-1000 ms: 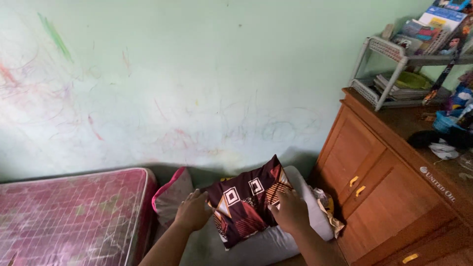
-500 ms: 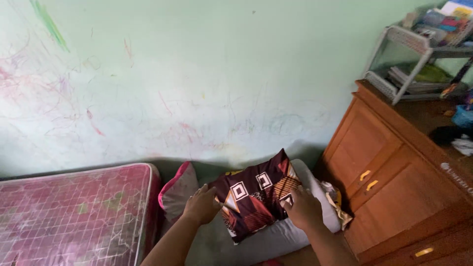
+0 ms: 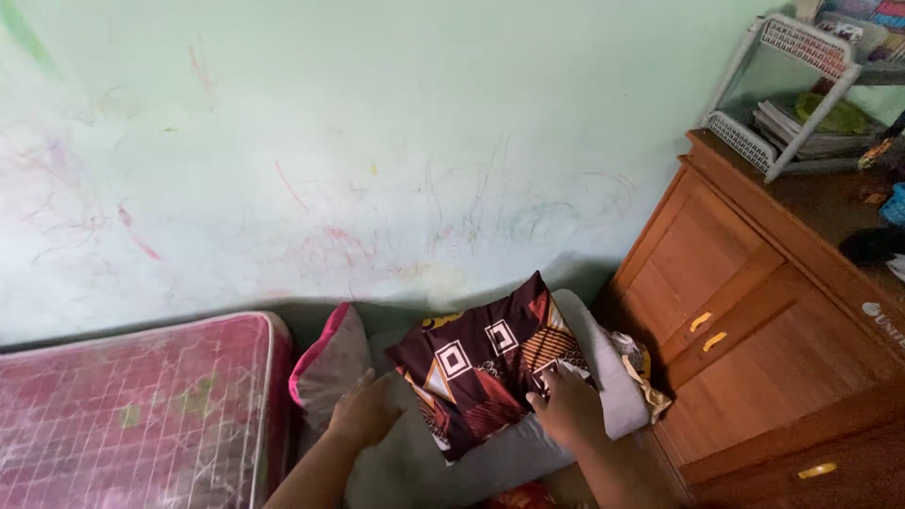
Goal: The person picks up and stacks various pillows and folded fabrics from a mattress and a nearby bench. They handle each item by hand, placing them into a growing pile on the mattress without using any tools.
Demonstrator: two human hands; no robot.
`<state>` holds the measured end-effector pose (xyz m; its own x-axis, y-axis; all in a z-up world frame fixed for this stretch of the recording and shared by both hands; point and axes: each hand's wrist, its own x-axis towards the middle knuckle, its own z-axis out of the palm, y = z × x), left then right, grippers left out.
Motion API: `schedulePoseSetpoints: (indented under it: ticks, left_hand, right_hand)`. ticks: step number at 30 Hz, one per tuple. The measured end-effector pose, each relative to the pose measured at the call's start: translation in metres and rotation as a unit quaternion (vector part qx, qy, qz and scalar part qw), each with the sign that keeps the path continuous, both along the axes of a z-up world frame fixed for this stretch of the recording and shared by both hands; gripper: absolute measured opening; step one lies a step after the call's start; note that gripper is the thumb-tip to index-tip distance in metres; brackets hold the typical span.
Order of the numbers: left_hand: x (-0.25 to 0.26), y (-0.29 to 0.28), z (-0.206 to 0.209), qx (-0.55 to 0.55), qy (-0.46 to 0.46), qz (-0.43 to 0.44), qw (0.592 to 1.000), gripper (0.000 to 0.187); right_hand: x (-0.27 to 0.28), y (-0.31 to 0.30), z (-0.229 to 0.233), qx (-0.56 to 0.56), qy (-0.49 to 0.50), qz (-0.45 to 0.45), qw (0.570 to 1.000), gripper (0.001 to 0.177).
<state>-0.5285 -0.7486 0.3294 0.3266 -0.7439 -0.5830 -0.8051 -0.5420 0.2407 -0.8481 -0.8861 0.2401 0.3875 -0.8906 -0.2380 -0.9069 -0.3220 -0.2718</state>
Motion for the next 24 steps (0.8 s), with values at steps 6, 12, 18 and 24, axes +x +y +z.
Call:
schedulePoseSetpoints:
  ticks: [6,12,18,24]
  left_hand:
    - [0.013,-0.035,-0.123,-0.017,0.017,0.002,1.000,0.074]
    - [-0.004,-0.044,-0.215,0.126,0.097,0.100,0.982,0.069]
    - [-0.021,-0.038,-0.322,0.120,0.110,0.160,0.974,0.060]
    - [-0.021,-0.051,-0.475,0.062,0.094,0.144,0.983,0.092]
  right_hand:
    - [-0.024,-0.035,-0.064,0.122,0.049,-0.022,0.991,0.071]
    - [-0.057,-0.084,-0.147,0.170,0.083,-0.042,0.981,0.065]
    - [-0.063,-0.117,-0.230,0.101,0.044,-0.027,0.994,0.062]
    - [-0.045,-0.166,-0.302,0.005,0.012,0.009,1.000,0.087]
